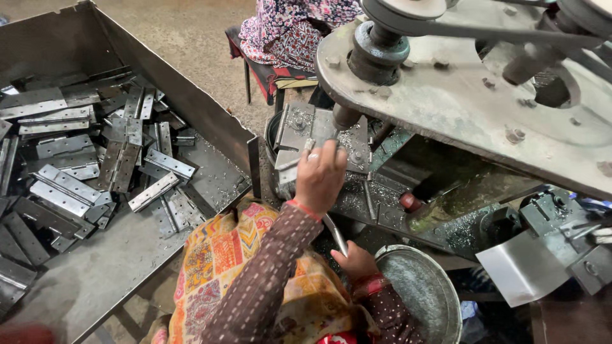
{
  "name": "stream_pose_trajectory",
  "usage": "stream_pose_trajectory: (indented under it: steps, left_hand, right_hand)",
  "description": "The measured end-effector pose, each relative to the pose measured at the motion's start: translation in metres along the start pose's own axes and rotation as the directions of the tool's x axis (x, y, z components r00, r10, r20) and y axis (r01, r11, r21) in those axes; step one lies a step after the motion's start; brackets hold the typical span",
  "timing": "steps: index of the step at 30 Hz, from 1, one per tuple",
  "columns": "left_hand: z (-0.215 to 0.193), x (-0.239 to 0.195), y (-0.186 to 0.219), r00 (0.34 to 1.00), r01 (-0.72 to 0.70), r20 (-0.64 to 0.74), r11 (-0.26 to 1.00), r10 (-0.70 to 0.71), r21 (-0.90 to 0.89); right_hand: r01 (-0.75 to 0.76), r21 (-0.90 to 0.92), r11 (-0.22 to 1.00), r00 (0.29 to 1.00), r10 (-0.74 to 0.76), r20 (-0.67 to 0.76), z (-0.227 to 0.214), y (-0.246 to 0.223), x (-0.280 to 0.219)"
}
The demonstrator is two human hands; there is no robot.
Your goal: The person places a metal plate into a machine and uses a lever to press components together, repeating this process for multiple plates.
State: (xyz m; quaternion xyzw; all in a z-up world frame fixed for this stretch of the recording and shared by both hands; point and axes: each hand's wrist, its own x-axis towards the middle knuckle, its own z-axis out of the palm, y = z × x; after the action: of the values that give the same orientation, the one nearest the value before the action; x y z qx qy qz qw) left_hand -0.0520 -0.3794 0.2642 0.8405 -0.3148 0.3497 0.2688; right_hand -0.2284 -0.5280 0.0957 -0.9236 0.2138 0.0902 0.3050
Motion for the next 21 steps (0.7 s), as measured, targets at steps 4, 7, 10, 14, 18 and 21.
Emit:
stream_pose_trajectory:
  steps: [4,7,10,14,18,21]
  left_hand:
    - [0.042,-0.011,-0.014,0.899,-0.052,0.434,0.973,-0.052,0.225]
    - [0.039,-0.025,-0.029,0.942,0.084,0.297,0.965,-0.159,0.249]
    - [0.018,-0.035,-0.042,0.922,0.189,0.279,0.940,-0.270,0.285]
    - [0.019,-0.042,-0.034,0.891,0.154,0.399,0.970,-0.218,0.187]
    - [0.041,-0.055,-0.020,0.923,0.109,0.351,0.982,-0.157,0.152]
    - [0.050,-0.055,-0.019,0.946,0.129,0.284,0.984,-0.158,0.119]
  right_hand:
    - [-0.019,-0.119,0.993,1.000,0.019,-0.008,0.009,0.012,0.011]
    - [-0.021,-0.116,0.993,0.999,0.023,0.023,0.012,0.019,0.014]
    - [-0.052,-0.164,0.985,0.998,0.055,0.012,0.017,0.021,0.017]
    - [-0.008,-0.165,0.986,1.000,0.007,-0.009,0.014,0.025,0.023]
    - [-0.008,-0.142,0.990,1.000,0.007,-0.009,0.020,0.031,0.027]
    - [0.014,-0.118,0.993,1.000,-0.016,-0.015,0.024,0.043,0.028]
